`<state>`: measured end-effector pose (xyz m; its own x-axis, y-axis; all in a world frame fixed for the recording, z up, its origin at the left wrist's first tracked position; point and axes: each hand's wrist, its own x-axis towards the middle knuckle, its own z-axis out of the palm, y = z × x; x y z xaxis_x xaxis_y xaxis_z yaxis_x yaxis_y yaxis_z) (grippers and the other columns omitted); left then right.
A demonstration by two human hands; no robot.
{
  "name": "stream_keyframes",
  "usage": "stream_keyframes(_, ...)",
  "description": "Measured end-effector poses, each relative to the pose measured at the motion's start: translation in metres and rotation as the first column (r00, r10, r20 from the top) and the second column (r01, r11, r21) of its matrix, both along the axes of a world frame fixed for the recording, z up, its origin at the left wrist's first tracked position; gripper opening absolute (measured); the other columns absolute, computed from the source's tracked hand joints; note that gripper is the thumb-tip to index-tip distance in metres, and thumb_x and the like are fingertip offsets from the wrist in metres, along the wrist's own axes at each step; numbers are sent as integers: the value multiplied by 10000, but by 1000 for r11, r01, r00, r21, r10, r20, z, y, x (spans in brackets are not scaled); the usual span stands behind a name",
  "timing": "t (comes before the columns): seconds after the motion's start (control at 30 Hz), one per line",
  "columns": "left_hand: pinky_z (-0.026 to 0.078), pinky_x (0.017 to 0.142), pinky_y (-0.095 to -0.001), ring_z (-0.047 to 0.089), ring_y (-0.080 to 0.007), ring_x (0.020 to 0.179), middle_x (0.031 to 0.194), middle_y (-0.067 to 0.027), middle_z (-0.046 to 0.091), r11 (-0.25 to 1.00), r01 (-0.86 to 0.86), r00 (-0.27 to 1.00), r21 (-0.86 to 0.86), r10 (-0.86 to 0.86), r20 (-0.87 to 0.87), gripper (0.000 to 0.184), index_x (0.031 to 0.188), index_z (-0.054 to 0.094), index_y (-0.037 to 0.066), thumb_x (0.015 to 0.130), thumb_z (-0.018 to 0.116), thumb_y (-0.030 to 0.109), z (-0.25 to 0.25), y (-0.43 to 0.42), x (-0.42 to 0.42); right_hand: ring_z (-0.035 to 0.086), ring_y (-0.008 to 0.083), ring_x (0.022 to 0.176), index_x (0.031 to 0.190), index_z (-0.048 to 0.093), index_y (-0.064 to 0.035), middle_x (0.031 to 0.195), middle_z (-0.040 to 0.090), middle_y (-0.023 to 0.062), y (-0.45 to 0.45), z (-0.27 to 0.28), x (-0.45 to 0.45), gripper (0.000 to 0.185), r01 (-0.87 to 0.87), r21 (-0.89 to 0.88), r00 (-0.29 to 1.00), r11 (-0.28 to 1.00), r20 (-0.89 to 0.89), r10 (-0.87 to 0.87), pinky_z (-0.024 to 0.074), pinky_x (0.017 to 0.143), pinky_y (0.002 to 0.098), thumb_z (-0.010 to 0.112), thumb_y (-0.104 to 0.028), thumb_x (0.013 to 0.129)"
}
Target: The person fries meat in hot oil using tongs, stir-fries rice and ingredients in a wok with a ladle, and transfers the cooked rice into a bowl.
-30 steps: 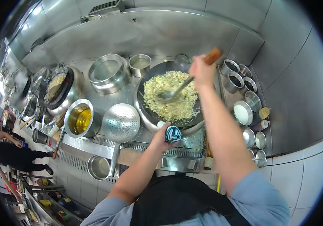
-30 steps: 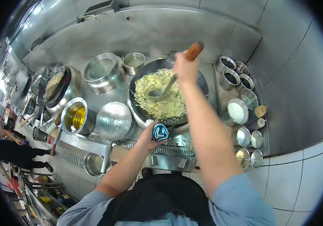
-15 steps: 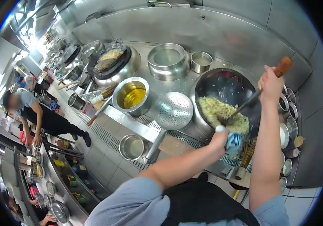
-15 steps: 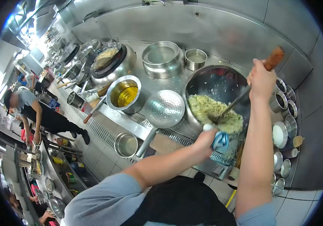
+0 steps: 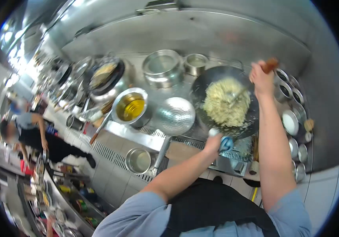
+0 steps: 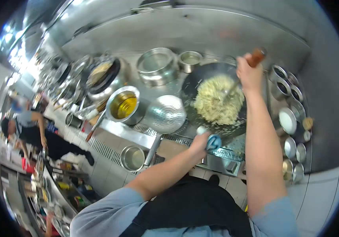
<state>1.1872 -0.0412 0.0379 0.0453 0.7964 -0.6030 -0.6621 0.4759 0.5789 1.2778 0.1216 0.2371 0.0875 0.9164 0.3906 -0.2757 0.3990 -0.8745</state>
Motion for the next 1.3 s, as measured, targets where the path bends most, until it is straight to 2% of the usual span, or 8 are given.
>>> stream_keyframes(0.13, 555, 646, -406, 664, -239, 758, 939, -113, 641, 934, 86, 994, -346, -103, -31, 209, 1097, 538, 45, 941, 463, 162, -12, -65, -7, 321, 66, 386, 643, 393, -129, 513, 340, -47, -41, 79, 9, 295, -72, 168, 997, 983, 18, 70, 253, 379, 251, 582, -57, 858)
stream_keyframes(0.27, 539, 722, -449, 653, -222, 800, 944, -69, 638, 991, -5, 999, -135, 11, 41, 215, 1104, 537, 97, 948, 484, 236, 114, -22, -5, 323, 67, 354, 635, 423, -114, 497, 363, -39, -62, 69, 3, 283, -163, 66, 987, 984, -1, 163, 224, 333, 257, 609, -72, 845)
stream_keyframes(0.5, 571, 713, -456, 661, -269, 850, 994, -110, 627, 980, 32, 999, -197, -40, -33, 189, 1118, 489, 52, 964, 444, 152, -25, -44, -14, 348, 88, 385, 720, 450, -91, 515, 383, -31, 38, 65, 13, 201, 131, 111, 990, 985, 33, -135, 266, 376, 284, 612, -105, 840)
stream_keyframes(0.67, 555, 648, -429, 651, -234, 773, 901, -78, 631, 992, -61, 984, -109, 78, 162, 156, 1011, 542, 87, 961, 441, 195, 79, -5, -10, 341, 85, 384, 726, 469, -79, 513, 388, -35, -1, 101, 4, 216, -82, -40, 994, 996, 74, 85, 277, 376, 282, 641, -154, 833)
stream_keyframes(0.83, 555, 641, -423, 656, -241, 759, 871, -99, 630, 998, -37, 998, -54, 33, -62, 155, 983, 552, 38, 935, 504, 178, -26, 13, -6, 372, 89, 401, 753, 464, -65, 536, 423, -20, 91, 20, 2, 220, 440, 216, 839, 872, 246, -485, 302, 380, 274, 658, -139, 827)
stream_keyframes(1.07, 543, 579, -394, 659, -232, 696, 817, -106, 638, 996, -29, 999, -90, 27, -23, 165, 948, 567, 16, 900, 511, 163, 0, 9, -1, 333, 92, 339, 670, 412, -111, 483, 375, -35, 5, 160, 17, 278, 27, 179, 999, 983, -39, -20, 272, 320, 267, 612, -103, 863)
stream_keyframes(1.2, 545, 599, -396, 649, -219, 681, 835, -85, 643, 999, 40, 998, -18, -38, 59, 205, 982, 573, 76, 913, 550, 268, -18, 78, -4, 332, 75, 387, 669, 438, -107, 517, 377, -40, -14, 133, 35, 278, -35, 318, 999, 947, -23, 44, 250, 381, 257, 594, -159, 893)
stream_keyframes(1.3, 539, 610, -378, 639, -210, 676, 814, -63, 639, 986, 159, 982, -53, -152, 108, 406, 999, 569, 62, 869, 626, 442, -8, 62, -8, 336, 83, 395, 663, 388, -124, 515, 357, -25, 24, 13, 9, 291, 288, 4, 955, 958, -70, -287, 260, 382, 251, 556, -106, 901)
